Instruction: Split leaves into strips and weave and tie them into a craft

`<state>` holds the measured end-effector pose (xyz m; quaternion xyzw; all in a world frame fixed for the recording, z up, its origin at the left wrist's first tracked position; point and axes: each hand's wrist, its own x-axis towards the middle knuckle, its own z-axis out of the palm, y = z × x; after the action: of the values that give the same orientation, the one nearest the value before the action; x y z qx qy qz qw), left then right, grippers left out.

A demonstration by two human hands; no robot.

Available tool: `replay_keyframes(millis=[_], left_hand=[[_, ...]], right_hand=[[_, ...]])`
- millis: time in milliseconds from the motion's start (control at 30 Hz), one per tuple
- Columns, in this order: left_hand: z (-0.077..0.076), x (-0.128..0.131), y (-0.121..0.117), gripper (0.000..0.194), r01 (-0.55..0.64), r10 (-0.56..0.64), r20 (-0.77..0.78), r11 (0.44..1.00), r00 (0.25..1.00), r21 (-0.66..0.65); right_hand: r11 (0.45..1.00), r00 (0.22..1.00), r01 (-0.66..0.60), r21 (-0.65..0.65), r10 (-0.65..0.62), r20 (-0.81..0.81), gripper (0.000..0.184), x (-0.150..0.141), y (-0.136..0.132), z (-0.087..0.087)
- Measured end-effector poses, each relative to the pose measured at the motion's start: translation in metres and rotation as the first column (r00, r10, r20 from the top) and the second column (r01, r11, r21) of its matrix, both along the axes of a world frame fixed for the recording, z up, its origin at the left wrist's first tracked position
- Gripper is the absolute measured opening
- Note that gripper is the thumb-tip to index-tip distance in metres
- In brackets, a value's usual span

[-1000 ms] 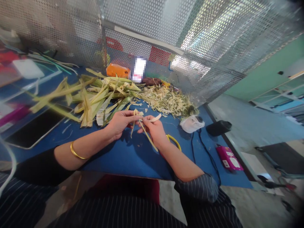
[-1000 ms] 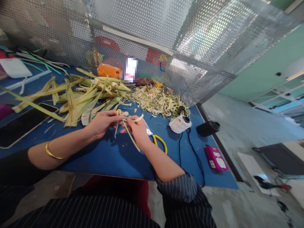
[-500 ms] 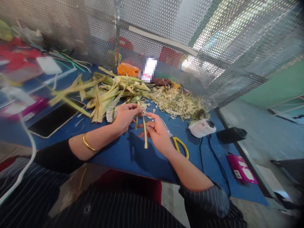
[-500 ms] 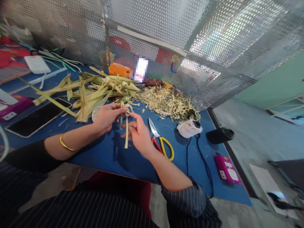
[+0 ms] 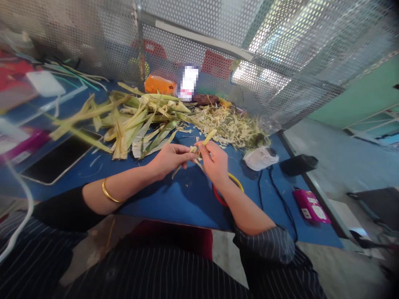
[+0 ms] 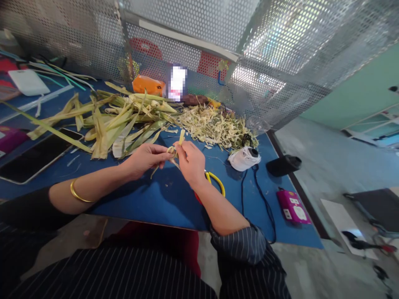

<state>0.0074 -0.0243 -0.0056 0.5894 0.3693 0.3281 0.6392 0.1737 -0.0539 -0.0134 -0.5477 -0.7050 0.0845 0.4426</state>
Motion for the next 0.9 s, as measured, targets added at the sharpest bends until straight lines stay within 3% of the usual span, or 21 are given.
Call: replay_keyframes(millis=[233,367,467,567,700,800,867,900], left_hand=[[-0.002,0.004,-0.004,0.007,0.025,-0.025,0.023,1.000,0.999,0.011],[-0.002,0.006,-0.008,0.011,-0.045,0.045,0.005,0.998,0.999,0.040],[-0.004,0.004,-0.005,0.009,-0.069,0.069,0.011,0.997,0.998,-0.019],[-0.006,0.002,0.004,0.008,-0.120,0.130,0.085,0.986,0.988,-0.115],[-0.005,0.000,0.014,0.009,-0.188,0.223,0.144,0.956,0.964,-0.225],[-0.004,-0.001,0.016,0.010,-0.178,0.211,0.141,0.960,0.967,-0.218],[-0.005,-0.001,0.015,0.010,-0.148,0.177,0.137,0.969,0.975,-0.198],[-0.006,-0.001,0.015,0.011,-0.133,0.159,0.135,0.973,0.978,-0.188]], right_hand=[[0.989,0.997,0.067,-0.130,-0.063,0.033,0.035,-0.005,-0.004,-0.002],[0.977,0.991,0.079,-0.197,-0.099,-0.094,0.033,-0.007,-0.001,-0.003],[0.954,0.977,0.059,-0.295,-0.116,-0.178,0.035,-0.004,0.002,-0.001],[0.931,0.985,-0.057,-0.359,-0.006,-0.170,0.036,0.005,0.002,0.009],[0.915,0.974,-0.226,-0.335,0.217,-0.063,0.041,0.020,-0.004,0.028],[0.809,0.893,-0.427,-0.403,0.308,-0.328,0.024,0.026,-0.010,0.036],[0.737,0.779,-0.551,-0.393,0.283,-0.560,0.024,0.025,-0.012,0.035],[0.727,0.730,-0.580,-0.367,0.264,-0.630,0.024,0.024,-0.012,0.034]])
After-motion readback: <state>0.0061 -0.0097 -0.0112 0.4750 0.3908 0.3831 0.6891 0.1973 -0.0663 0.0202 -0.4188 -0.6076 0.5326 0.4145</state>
